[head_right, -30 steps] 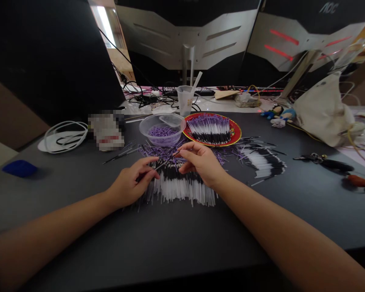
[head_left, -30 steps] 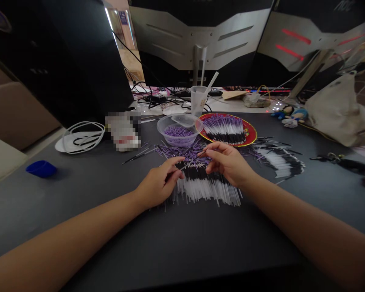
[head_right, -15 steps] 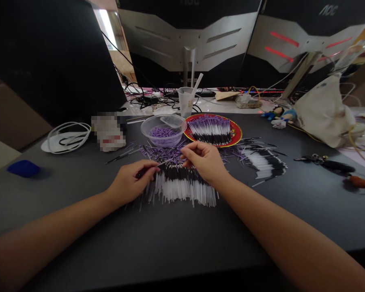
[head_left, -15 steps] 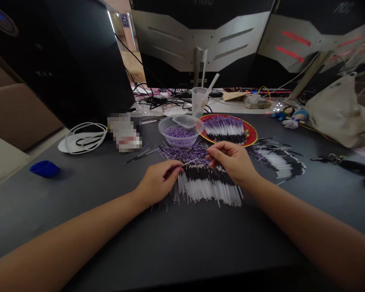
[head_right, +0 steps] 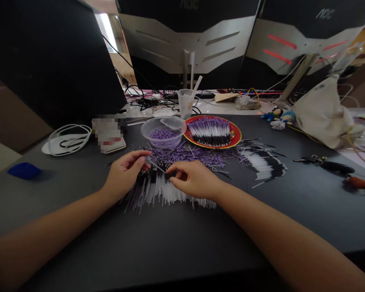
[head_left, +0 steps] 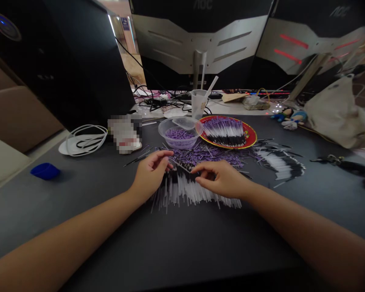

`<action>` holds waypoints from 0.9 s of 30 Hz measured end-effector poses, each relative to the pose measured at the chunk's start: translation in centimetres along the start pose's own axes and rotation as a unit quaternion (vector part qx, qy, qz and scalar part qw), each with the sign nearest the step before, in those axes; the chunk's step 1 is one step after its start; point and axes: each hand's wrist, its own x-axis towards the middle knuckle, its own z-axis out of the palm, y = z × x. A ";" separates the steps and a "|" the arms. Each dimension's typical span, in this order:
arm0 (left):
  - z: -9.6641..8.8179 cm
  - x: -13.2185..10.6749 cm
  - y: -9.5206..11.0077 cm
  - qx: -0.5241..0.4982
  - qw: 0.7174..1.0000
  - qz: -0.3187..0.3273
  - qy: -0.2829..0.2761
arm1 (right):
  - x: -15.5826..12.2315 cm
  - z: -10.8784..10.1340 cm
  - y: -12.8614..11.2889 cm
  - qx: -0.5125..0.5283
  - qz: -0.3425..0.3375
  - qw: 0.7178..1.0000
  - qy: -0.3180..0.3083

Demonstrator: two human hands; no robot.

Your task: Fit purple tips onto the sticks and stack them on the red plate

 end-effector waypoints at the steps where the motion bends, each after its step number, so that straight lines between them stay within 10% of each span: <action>1: 0.1 -0.3 0.1 0.009 1.000 0.011 -0.013 | -0.1 0.2 -0.1 -0.011 -0.006 1.000 0.000; 12: 0.3 -1.9 0.8 0.210 0.949 0.190 -0.136 | -0.1 1.7 -1.0 0.003 0.010 0.998 0.056; 18: -0.8 -0.1 0.3 0.358 0.911 0.197 -0.062 | 2.0 -1.2 1.2 0.038 0.033 0.982 0.184; 21: -1.4 0.8 0.1 0.475 0.864 0.154 -0.065 | 4.3 -4.1 3.6 -0.057 0.070 0.963 0.256; 27: -1.5 1.4 -1.2 0.551 0.821 0.105 -0.110 | 9.2 -7.4 8.0 -0.316 0.144 0.914 0.209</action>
